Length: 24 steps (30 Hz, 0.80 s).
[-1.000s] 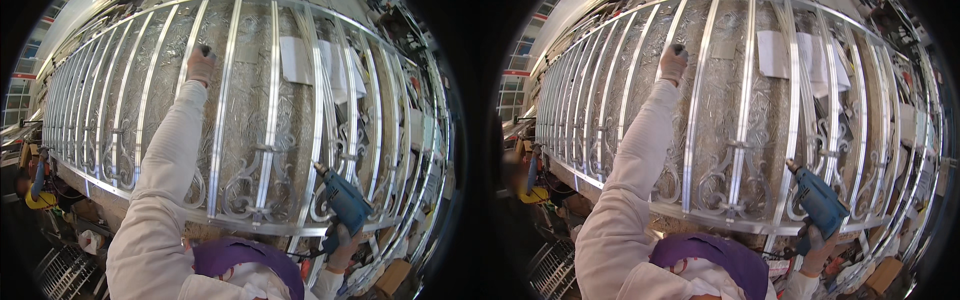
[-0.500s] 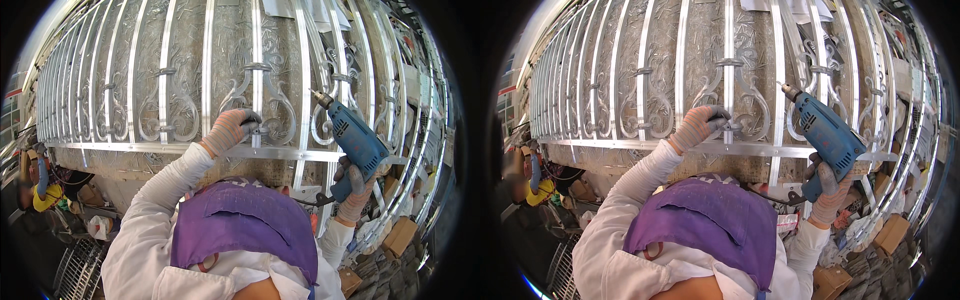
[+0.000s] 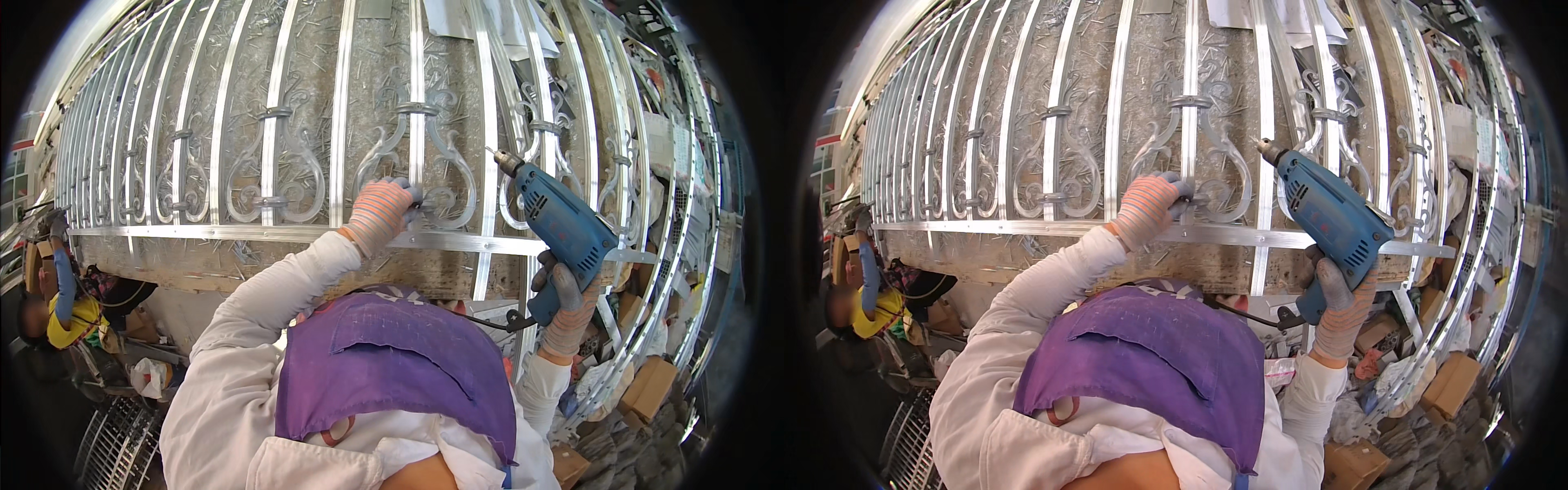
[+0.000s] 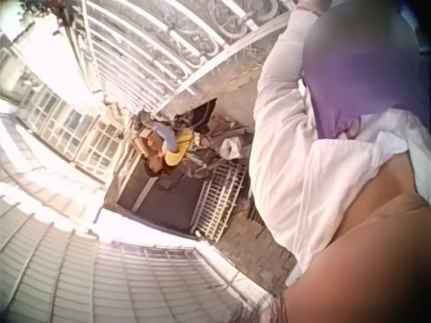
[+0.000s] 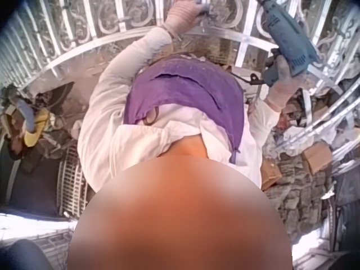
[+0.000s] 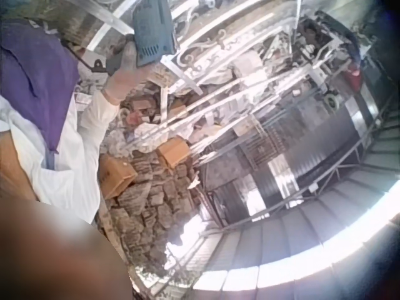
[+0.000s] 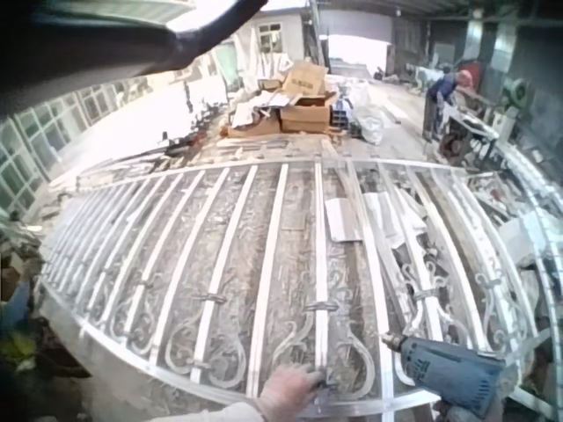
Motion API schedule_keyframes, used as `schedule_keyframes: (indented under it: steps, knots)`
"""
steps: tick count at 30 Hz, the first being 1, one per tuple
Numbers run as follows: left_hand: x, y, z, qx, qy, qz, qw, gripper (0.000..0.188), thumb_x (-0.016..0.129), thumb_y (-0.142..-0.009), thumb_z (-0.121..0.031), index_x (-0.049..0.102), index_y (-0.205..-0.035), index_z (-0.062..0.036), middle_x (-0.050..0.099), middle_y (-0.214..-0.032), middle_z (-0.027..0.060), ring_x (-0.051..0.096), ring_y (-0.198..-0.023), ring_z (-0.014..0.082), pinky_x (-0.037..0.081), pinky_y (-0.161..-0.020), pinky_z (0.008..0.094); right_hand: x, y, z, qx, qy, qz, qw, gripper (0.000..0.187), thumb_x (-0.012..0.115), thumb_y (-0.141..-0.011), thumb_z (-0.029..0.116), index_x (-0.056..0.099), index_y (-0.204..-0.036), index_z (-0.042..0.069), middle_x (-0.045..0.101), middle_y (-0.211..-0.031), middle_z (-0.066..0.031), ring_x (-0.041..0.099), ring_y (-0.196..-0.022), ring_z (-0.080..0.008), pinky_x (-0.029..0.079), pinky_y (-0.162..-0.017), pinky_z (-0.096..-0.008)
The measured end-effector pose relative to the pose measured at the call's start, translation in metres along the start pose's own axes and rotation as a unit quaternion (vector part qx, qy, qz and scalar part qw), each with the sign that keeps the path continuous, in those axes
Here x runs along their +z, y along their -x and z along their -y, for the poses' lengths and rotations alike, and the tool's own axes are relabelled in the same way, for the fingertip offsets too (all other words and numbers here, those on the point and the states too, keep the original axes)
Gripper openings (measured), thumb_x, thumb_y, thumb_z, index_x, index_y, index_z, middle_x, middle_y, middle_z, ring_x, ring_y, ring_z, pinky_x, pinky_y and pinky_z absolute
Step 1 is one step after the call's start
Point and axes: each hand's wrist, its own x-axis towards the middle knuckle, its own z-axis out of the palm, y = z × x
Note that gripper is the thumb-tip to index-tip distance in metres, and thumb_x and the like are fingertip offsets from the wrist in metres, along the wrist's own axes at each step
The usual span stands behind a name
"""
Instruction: The person uses a corded drill to fasten decorative metal scroll pieces onto a large metal gate frame. They repeatedly pick up scrolls, position them on the frame, and drive screws to secure them in place.
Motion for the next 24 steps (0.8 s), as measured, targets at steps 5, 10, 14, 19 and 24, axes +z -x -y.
schedule_keyframes:
  steps: [5,10,14,19,24]
  knots:
    - [-0.023,-0.004,0.023,0.022,0.108,-0.072,0.991,0.043,0.073,-0.085,-0.017,0.064,-0.127,-0.0113,0.067,-0.109,0.0145,0.066,-0.097,0.0388,0.053,-0.086,0.0495,0.023,-0.014,0.027,-0.002,0.039,-0.002,0.999,0.057,0.084,-0.082,0.026,0.061,-0.126,0.000,0.073,-0.090,-0.0133,0.066,-0.062,-0.0160,0.055,-0.053,-0.0290]
    - [-0.026,-0.059,0.032,0.196,-0.027,-0.050,0.979,0.054,0.071,-0.090,-0.028,0.057,-0.141,-0.0166,0.057,-0.142,0.0100,0.056,-0.128,0.0334,0.045,-0.107,0.0481,0.064,-0.061,0.045,0.014,0.084,0.080,0.993,0.048,0.078,-0.084,0.025,0.060,-0.121,0.000,0.071,-0.089,-0.0100,0.066,-0.066,-0.0149,0.055,-0.058,-0.0284]
    - [0.009,-0.093,0.042,0.258,-0.058,-0.072,0.962,0.063,0.070,-0.092,-0.040,0.052,-0.148,-0.0180,0.049,-0.154,0.0089,0.040,-0.146,0.0331,0.028,-0.123,0.0521,0.098,-0.093,0.046,0.039,0.119,0.153,0.980,0.045,0.079,-0.085,0.021,0.059,-0.120,0.001,0.070,-0.086,-0.0071,0.066,-0.063,-0.0124,0.054,-0.055,-0.0266]
    - [0.028,-0.097,0.041,0.245,-0.092,-0.052,0.964,0.062,0.065,-0.095,-0.047,0.051,-0.149,-0.0186,0.047,-0.156,0.0084,0.036,-0.150,0.0298,0.022,-0.125,0.0551,0.120,-0.120,0.023,0.040,0.159,0.174,0.971,0.049,0.084,-0.084,0.025,0.058,-0.118,0.001,0.069,-0.085,-0.0069,0.067,-0.062,-0.0139,0.055,-0.054,-0.0282]
    - [0.024,-0.094,0.042,0.241,-0.104,-0.046,0.964,0.061,0.062,-0.097,-0.046,0.050,-0.149,-0.0173,0.046,-0.157,0.0081,0.035,-0.151,0.0275,0.018,-0.127,0.0533,0.132,-0.130,0.024,0.063,0.206,0.173,0.961,0.050,0.084,-0.084,0.026,0.059,-0.117,0.000,0.069,-0.083,-0.0077,0.067,-0.063,-0.0145,0.056,-0.055,-0.0297]
